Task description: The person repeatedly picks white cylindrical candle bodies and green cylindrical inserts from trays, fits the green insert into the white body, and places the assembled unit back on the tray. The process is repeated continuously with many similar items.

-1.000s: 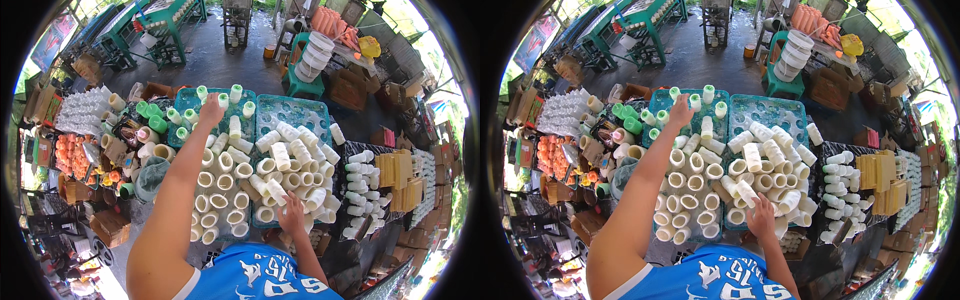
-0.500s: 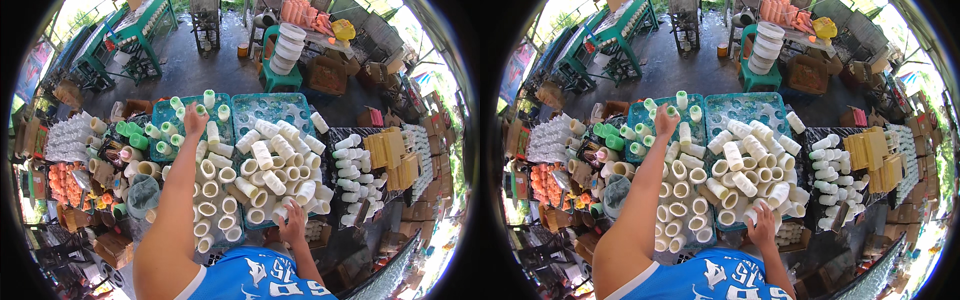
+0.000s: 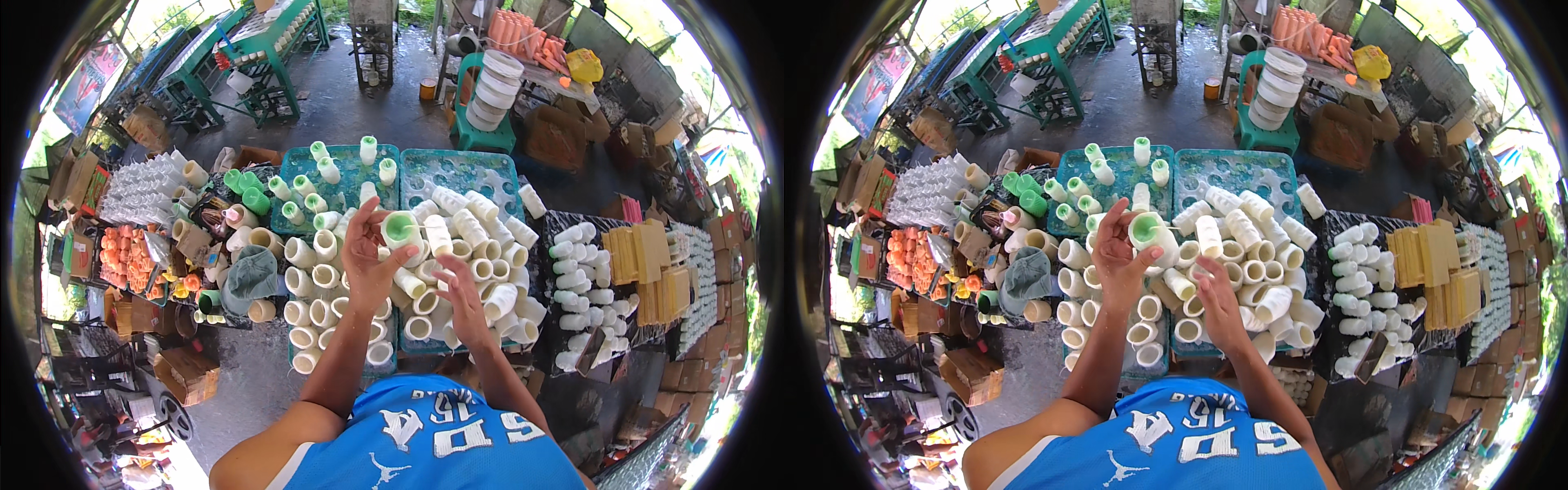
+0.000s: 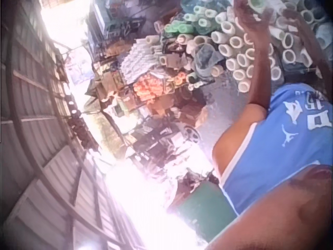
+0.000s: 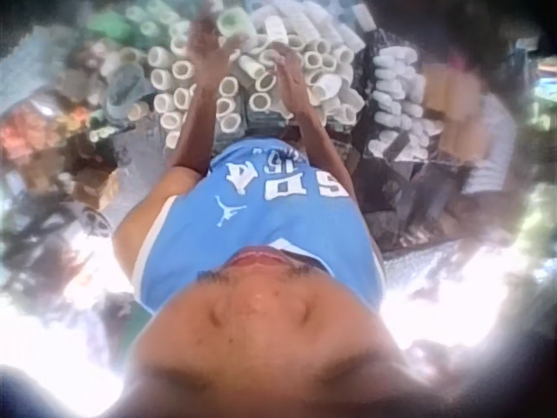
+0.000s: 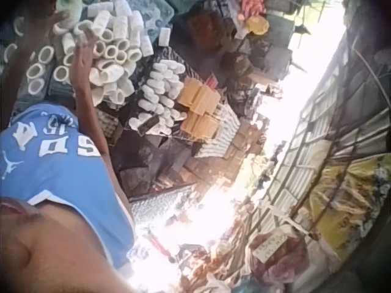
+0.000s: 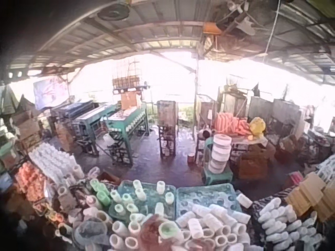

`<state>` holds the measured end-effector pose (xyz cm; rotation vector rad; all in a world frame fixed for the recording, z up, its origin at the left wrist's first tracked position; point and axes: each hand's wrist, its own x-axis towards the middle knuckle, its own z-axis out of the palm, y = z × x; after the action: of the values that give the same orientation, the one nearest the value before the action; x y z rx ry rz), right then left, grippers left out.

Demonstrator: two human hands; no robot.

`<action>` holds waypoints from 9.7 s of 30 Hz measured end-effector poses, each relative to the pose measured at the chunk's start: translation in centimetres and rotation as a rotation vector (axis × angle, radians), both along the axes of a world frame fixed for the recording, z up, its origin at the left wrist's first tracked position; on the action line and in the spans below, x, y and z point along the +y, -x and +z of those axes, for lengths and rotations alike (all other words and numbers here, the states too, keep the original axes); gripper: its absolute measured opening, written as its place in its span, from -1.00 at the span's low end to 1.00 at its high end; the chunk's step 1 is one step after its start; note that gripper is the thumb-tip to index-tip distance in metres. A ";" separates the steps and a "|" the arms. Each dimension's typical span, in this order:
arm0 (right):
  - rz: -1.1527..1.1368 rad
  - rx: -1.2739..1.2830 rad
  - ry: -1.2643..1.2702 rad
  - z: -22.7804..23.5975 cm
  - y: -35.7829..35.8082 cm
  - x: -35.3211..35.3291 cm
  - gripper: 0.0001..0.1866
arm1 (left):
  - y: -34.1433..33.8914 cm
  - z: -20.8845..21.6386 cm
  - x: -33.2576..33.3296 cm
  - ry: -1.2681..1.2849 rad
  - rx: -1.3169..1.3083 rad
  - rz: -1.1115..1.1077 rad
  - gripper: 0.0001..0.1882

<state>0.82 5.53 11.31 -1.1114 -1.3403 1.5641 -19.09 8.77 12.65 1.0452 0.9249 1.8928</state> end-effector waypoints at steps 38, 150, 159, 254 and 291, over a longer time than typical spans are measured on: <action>-0.126 0.283 -0.258 2.0 -4.3 -4.6 -0.41 | -14.4 -0.4 -8.1 0.280 -0.043 -0.233 -0.41; -0.445 -1.032 -0.226 -10.9 -36.6 -10.7 -0.56 | -21.3 -7.6 -2.3 0.820 -0.716 -0.763 -0.47; -0.046 -1.337 -0.129 -10.4 -41.3 -6.7 -0.62 | -22.4 -7.8 -4.2 0.864 -0.579 -0.810 -0.47; -0.222 -0.322 -0.611 -0.9 -23.7 -8.7 -0.71 | -28.8 -5.8 -6.2 0.299 0.789 -0.098 -0.64; -0.687 -1.428 0.623 -8.9 -45.9 -9.6 -0.09 | -12.8 -18.3 -7.0 0.678 0.259 -0.269 -0.65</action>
<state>46.69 -4.04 2.45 -2.9825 -0.9208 0.4949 -6.24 1.76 -5.60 0.9354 1.3684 1.1059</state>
